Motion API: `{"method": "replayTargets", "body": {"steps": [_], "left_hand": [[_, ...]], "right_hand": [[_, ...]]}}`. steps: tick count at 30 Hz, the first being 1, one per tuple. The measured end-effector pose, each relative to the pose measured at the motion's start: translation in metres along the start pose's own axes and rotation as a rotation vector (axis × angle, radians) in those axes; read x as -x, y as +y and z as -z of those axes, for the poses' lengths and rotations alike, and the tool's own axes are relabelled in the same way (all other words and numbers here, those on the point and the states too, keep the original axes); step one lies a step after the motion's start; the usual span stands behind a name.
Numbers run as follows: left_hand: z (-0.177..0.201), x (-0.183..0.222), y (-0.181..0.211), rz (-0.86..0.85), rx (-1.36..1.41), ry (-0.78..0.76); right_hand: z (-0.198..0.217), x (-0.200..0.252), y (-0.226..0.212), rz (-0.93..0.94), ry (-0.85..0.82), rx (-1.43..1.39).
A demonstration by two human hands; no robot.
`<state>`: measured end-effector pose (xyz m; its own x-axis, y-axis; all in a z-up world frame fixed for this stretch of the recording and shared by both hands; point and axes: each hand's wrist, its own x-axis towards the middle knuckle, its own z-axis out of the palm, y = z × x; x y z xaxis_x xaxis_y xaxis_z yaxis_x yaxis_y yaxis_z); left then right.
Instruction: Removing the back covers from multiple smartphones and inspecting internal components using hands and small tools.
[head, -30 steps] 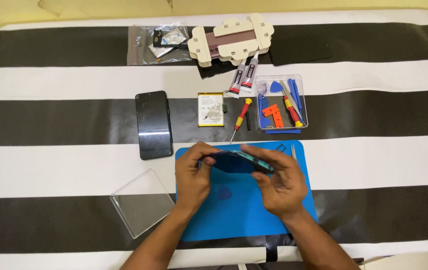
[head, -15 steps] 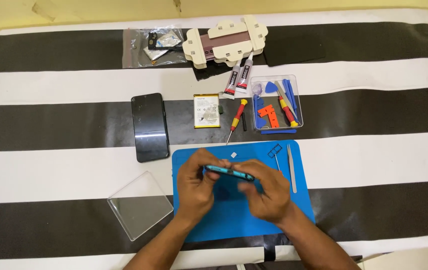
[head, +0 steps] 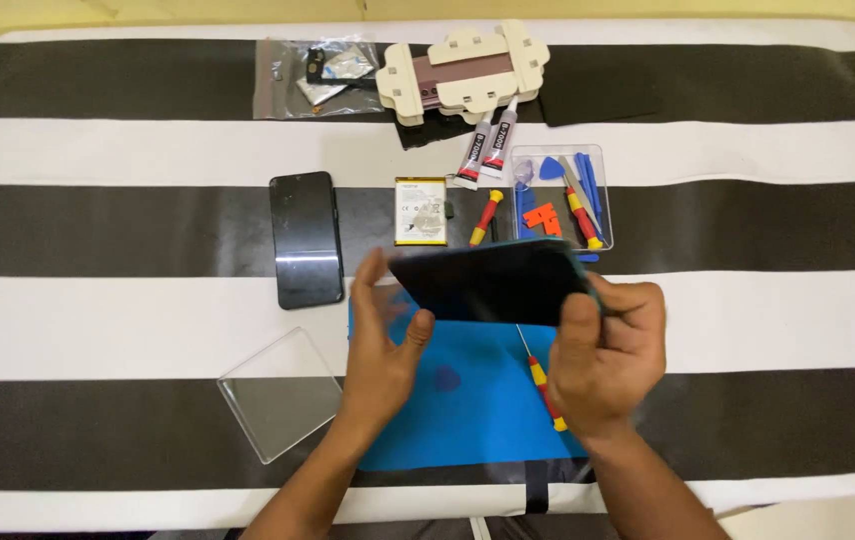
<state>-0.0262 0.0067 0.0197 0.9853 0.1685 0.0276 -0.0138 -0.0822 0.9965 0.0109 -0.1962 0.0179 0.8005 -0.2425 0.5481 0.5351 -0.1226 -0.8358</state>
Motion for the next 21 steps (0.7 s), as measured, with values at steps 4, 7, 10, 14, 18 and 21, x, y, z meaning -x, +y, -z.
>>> {"method": "replayTargets", "body": {"steps": [4, 7, 10, 14, 18, 21], "left_hand": [[0.002, -0.001, -0.032, 0.253, 0.496, 0.021], [0.035, -0.022, -0.04, 0.147, 0.638, 0.302], [0.071, -0.042, -0.038, -0.028, 0.377, 0.165], [0.07, -0.055, 0.002, 0.036, 0.027, -0.043], [0.085, -0.085, -0.027, 0.029, -0.44, 0.154], [0.093, -0.088, -0.031, 0.15, -0.932, 0.308]], "right_hand": [[-0.005, 0.049, 0.004, -0.264, -0.045, -0.298], [-0.006, 0.056, 0.002, -0.42, -0.286, -0.205], [-0.02, 0.034, -0.003, -0.743, -0.637, -0.337], [-0.051, 0.003, -0.007, -0.726, -0.975, -0.247], [-0.082, -0.012, 0.019, -0.668, -0.956, -0.003], [-0.108, -0.028, 0.052, -0.702, -0.883, 0.201]]}}
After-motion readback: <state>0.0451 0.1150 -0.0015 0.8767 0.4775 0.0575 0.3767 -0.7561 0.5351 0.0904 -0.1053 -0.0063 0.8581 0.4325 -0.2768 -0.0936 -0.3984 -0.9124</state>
